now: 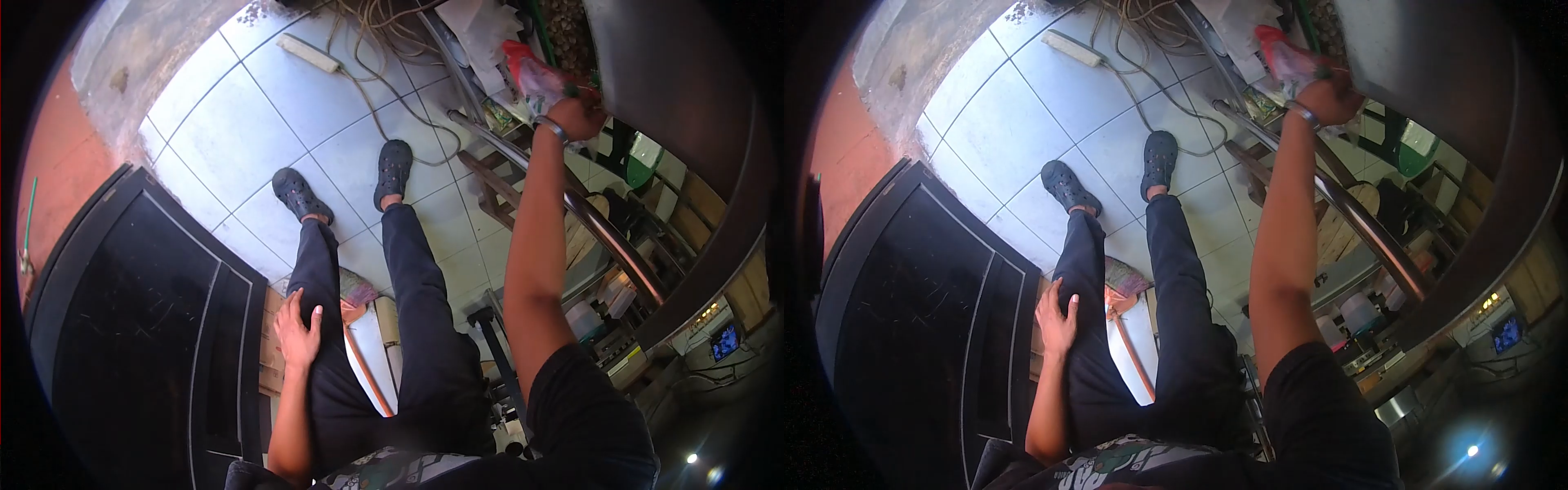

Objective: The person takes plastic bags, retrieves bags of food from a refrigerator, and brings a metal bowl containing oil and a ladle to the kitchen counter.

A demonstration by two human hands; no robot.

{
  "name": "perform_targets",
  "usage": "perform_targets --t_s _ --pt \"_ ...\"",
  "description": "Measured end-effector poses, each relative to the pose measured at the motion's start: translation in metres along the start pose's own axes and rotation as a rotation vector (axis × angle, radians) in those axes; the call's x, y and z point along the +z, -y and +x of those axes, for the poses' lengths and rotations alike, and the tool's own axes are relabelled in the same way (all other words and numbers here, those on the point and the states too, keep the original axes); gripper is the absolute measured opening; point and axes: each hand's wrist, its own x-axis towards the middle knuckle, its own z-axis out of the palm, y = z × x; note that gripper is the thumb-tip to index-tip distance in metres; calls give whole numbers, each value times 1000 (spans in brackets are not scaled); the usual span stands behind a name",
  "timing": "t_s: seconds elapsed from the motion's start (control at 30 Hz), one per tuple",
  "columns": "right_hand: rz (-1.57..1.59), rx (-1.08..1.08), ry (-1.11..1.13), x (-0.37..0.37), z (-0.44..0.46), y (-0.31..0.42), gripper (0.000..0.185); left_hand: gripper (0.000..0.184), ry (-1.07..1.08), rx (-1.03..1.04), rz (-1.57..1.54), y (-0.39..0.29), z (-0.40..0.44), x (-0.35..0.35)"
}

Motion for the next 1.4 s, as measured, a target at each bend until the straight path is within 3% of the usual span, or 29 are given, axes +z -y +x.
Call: perform_targets --t_s 0.07,0.1,0.13,0.17,0.23,0.37,0.4,0.47,0.53,0.57,0.6,0.63,0.67,0.7,0.73,0.83,0.9,0.93,1.0,1.07,1.1,1.13,1.2,1.27,1.4 --pt "-51 35 109 -16 -40 48 50 54 34 59 -234 3 10 5" --pt "-138 44 28 -19 -67 47 48 56 98 15 -561 -1 19 9" --pt "114 165 155 -31 -96 63 47 57 164 -29 -887 -8 31 11" --pt "347 316 255 -42 -125 79 49 69 272 -42 -1134 -17 47 8" --pt "294 471 499 -69 -184 105 38 90 315 69 -1521 -40 76 6" --pt "598 1153 739 -126 -276 190 28 132 -61 163 -1676 -52 134 -42" --pt "654 1320 787 -140 -288 212 28 117 -28 276 -1835 -23 146 -45" --pt "798 1543 913 -163 -304 250 31 88 -96 326 -1313 -26 138 -73" --pt "853 1401 1206 -174 -312 272 28 62 -14 414 -2165 -39 136 -94" --pt "942 1190 1354 -178 -316 275 22 58 298 684 -2298 -32 137 -105" --pt "943 1189 1362 -180 -317 274 22 58 289 689 -2298 -28 138 -109" --pt "696 489 1629 -182 -314 262 26 57 319 749 -2341 -29 142 -107" --pt "402 -229 1746 -183 -316 249 30 56 347 810 -2384 -28 143 -104" --pt "337 -336 1738 -184 -324 237 39 57 211 640 -2388 -38 130 -107" --pt "205 -343 1796 -181 -329 233 63 57 160 585 -2375 -37 129 -99" --pt "-18 -493 1698 -177 -324 236 69 58 206 616 -2373 -36 130 -80" --pt "102 -331 1578 -174 -325 238 76 58 84 281 -2341 -46 112 -73" --pt "100 -329 1578 -176 -327 237 76 62 -53 138 -2112 -48 105 -65" --pt "32 -115 1601 -180 -334 225 81 63 315 100 -2320 -6 94 -17" --pt "-51 -91 1556 -182 -339 214 70 62 374 48 -2276 15 91 17" --pt "-125 -180 1574 -184 -335 208 63 62 424 -8 -2235 21 93 19" --pt "-200 -264 1587 -186 -333 203 56 61 195 -68 -1911 0 91 4" --pt "-165 -183 1560 -196 -330 199 60 67 142 -74 -1937 -47 62 -43" --pt "-164 -321 1501 -203 -317 206 57 69 234 -118 -2065 -63 59 -58" --pt "-122 -236 1384 -237 -317 221 45 68 465 -44 -2109 -74 50 -60"
